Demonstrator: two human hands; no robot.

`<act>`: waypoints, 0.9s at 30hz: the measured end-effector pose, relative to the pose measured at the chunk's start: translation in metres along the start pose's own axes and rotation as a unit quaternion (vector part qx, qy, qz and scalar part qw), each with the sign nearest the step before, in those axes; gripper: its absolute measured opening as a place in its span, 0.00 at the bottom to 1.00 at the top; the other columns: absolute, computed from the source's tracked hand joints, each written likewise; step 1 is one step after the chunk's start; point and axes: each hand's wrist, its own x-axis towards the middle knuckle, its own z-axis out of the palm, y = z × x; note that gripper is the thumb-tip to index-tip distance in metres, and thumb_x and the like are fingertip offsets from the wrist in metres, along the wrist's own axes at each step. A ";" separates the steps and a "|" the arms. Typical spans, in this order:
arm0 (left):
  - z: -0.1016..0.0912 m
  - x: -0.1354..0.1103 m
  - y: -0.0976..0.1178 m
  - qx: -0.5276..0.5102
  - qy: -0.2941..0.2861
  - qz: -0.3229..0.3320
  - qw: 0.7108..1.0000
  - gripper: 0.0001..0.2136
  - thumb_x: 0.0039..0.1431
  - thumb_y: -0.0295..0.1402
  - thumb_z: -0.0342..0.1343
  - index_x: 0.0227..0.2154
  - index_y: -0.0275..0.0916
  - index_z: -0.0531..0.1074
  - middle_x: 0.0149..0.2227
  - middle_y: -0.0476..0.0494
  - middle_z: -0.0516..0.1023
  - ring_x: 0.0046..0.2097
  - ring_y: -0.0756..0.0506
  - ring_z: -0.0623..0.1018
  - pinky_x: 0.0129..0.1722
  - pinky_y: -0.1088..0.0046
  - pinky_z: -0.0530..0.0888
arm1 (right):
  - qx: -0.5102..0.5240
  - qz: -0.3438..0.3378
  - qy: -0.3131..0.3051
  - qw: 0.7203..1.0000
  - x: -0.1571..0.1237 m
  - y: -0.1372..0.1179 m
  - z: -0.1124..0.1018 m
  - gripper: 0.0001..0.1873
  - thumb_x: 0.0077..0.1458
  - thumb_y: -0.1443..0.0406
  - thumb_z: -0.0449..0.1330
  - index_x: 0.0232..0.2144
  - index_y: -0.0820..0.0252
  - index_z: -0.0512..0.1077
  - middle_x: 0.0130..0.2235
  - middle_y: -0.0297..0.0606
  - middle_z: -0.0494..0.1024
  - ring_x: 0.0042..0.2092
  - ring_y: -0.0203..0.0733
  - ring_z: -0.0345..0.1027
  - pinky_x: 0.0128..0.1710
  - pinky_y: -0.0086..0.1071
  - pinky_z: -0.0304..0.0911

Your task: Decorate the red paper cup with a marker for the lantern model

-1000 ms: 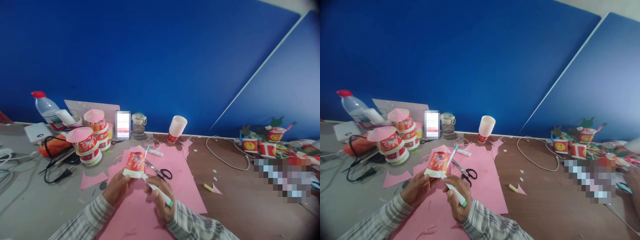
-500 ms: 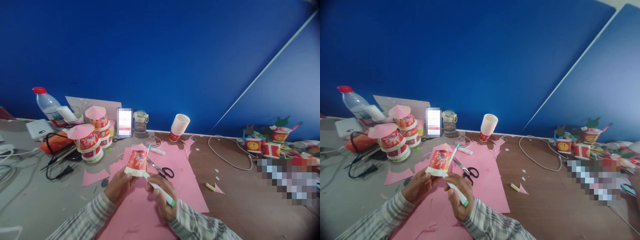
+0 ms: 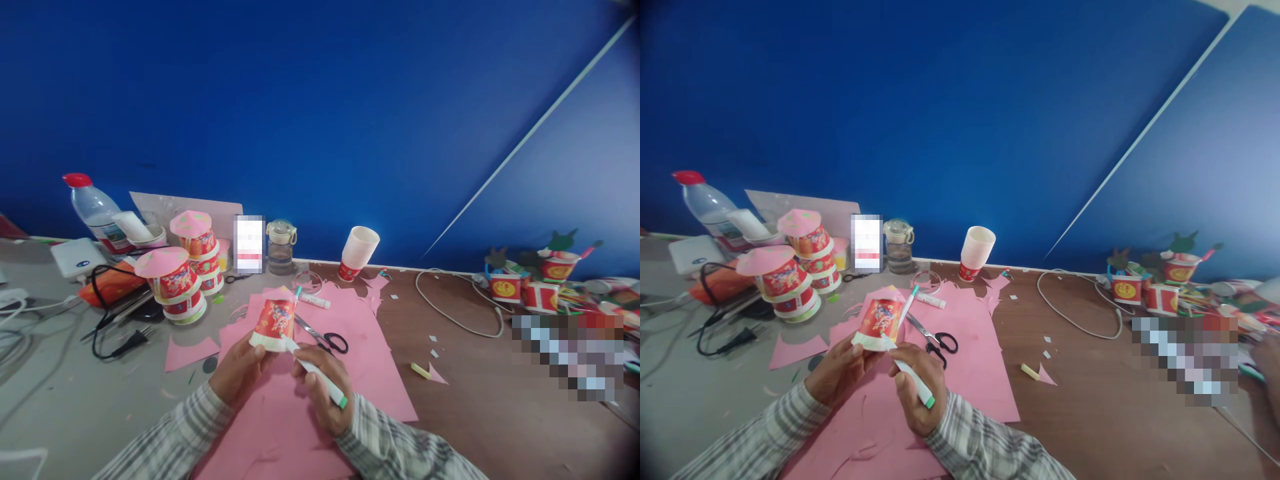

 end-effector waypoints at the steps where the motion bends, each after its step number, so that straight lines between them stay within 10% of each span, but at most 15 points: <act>1: 0.000 0.000 0.000 -0.002 -0.002 -0.001 1.000 0.16 0.36 0.33 0.59 0.32 0.33 0.72 0.32 0.34 0.77 0.39 0.33 0.70 0.42 0.53 0.63 | 0.000 0.000 0.001 1.000 0.000 0.000 0.000 0.14 0.56 0.65 0.52 0.44 0.57 0.71 0.28 0.38 0.77 0.28 0.42 0.73 0.28 0.34 0.71; 27: -0.001 0.001 0.001 -0.034 0.025 0.000 0.999 0.19 0.35 0.32 0.60 0.35 0.33 0.71 0.39 0.31 0.76 0.45 0.31 0.67 0.46 0.51 0.61 | 0.007 -0.023 -0.014 1.000 0.002 -0.005 0.000 0.13 0.55 0.68 0.51 0.42 0.60 0.71 0.25 0.35 0.75 0.27 0.41 0.72 0.44 0.42 0.69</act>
